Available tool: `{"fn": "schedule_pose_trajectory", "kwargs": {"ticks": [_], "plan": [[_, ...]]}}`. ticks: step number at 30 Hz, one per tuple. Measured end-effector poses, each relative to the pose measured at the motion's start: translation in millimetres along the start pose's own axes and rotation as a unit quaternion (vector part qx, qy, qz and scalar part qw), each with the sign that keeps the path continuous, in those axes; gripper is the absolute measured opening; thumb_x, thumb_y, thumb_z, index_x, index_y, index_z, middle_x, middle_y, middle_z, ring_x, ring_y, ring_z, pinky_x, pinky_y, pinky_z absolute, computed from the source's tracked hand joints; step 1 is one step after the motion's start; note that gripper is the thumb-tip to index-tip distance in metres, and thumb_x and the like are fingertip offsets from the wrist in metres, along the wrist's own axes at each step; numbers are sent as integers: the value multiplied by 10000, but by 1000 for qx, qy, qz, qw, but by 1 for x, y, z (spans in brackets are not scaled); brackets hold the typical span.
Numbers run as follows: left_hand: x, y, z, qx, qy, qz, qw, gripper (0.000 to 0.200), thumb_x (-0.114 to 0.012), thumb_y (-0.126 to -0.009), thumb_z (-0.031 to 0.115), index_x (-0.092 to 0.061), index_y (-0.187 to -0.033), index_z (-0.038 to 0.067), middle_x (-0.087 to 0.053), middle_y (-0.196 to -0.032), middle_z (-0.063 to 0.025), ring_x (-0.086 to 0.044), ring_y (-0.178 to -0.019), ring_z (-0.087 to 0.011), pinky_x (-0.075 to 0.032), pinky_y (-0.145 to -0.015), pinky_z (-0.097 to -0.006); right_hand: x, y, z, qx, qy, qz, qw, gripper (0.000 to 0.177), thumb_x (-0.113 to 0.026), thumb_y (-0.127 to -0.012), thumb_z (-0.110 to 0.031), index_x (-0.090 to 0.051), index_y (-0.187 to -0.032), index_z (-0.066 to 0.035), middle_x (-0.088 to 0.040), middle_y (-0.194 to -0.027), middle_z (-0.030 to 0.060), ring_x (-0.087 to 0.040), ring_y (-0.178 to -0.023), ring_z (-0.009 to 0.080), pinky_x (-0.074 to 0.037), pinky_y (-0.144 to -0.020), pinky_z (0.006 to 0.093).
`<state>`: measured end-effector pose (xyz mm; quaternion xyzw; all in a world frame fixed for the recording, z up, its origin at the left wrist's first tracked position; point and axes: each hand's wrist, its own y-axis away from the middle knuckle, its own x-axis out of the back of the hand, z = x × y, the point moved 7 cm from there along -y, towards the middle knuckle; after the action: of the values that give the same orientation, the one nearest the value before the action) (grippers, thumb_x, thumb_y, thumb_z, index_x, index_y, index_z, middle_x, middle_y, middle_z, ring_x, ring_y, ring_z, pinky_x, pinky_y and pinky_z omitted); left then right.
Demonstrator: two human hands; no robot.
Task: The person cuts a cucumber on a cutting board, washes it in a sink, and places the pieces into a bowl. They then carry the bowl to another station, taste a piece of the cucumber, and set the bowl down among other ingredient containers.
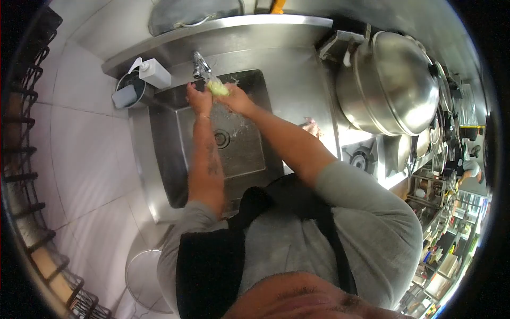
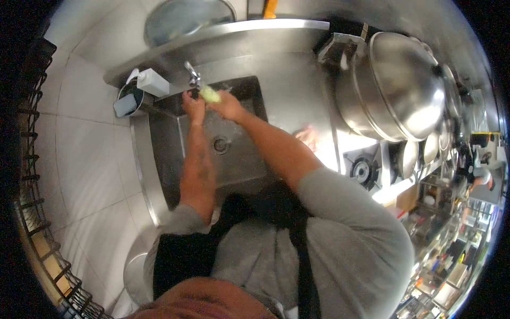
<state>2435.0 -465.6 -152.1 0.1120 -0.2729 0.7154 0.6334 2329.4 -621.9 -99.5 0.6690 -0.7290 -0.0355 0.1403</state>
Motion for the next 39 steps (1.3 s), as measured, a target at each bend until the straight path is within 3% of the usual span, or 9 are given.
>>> {"fn": "schedule_pose_trajectory", "kwargs": {"ticks": [17, 22, 24, 28, 30, 32, 33, 35, 39], "plan": [[28, -19, 24, -84, -199, -83, 973, 734, -920, -777, 242, -619, -1418, 50, -665, -1381, -206, -621, -1271, -418, -500, -1090, -520, 3, 73, 5, -20, 387, -111, 915, 726, -846, -833, -299, -539, -1461, -103, -729, -1254, 223, -723, -1126, 425, -561, -969, 516], [42, 45, -11, 48, 130, -27, 990, 441, -570, -1118, 374, -689, -1237, -34, -737, -1078, -128, -650, -964, -246, -523, -912, -434, -3, 102, 7, 6, 226, -137, 964, 738, -813, -882, -319, -511, -1493, -36, -718, -1257, 264, -768, -982, 400, -609, -834, 491], [39, 128, -13, 367, 275, -134, 879, 543, -460, -1140, 508, -705, -1263, 40, -718, -1172, -114, -668, -1124, -267, -522, -979, -416, 5, 129, -4, -20, 448, -122, 886, 696, -741, -937, -327, -505, -1507, -6, -733, -1217, 268, -765, -1009, 402, -604, -836, 499], [52, 258, 137, 414, 541, -358, 638, 541, -494, -1124, 468, -571, -1441, 36, -641, -1321, -118, -606, -1247, -257, -510, -1012, -397, -29, 148, 44, -36, 248, -78, 965, 661, -726, -895, -319, -576, -1455, -1, -756, -1118, 284, -701, -1187, 417, -547, -997, 527], [52, 262, 105, 281, 446, -370, 765, 477, -582, -1080, 338, -560, -1456, 44, -651, -1306, -127, -629, -1215, -279, -521, -1015, -401, -55, 156, 26, 13, 435, -277, 856, 611, -765, -838, -308, -672, -1361, -6, -716, -1266, 294, -699, -1158, 428, -559, -988, 496], [73, 249, 94, 253, 374, -363, 815, 464, -597, -1064, 308, -568, -1445, 45, -653, -1300, -127, -636, -1199, -278, -526, -1009, -398, -85, 159, 16, -263, 621, -37, 737, 564, -796, -802, -284, -735, -1314, -56, -696, -1368, 235, -700, -1138, 426, -560, -994, 506], [87, 235, 89, 248, 345, -361, 830, 458, -605, -1055, 294, -571, -1439, 46, -654, -1296, -127, -640, -1192, -278, -528, -1006, -397, -61, 158, 18, -273, 614, -28, 740, 564, -796, -802, -284, -735, -1314, -56, -696, -1368, 235, -700, -1138, 426, -560, -994, 506], [113, 202, 86, 235, 294, -366, 851, 447, -621, -1039, 265, -579, -1428, 47, -656, -1290, -126, -647, -1176, -278, -532, -1000, -395, -43, 181, -47, 326, 96, -235, 911, 586, -812, -805, -287, -728, -1366, -142, -704, -1380, 158, -703, -1137, 413, -577, -989, 511], [131, 133, 91, 190, 224, -390, 873, 433, -652, -1006, 206, -595, -1405, 50, -661, -1277, -126, -661, -1146, -277, -541, -988, -390, 20, 258, -45, -129, -270, -285, 910, 463, -776, -889, -301, -741, -1332, -169, -755, -1268, 152, -735, -1090, 329, -623, -895, 474]]}}
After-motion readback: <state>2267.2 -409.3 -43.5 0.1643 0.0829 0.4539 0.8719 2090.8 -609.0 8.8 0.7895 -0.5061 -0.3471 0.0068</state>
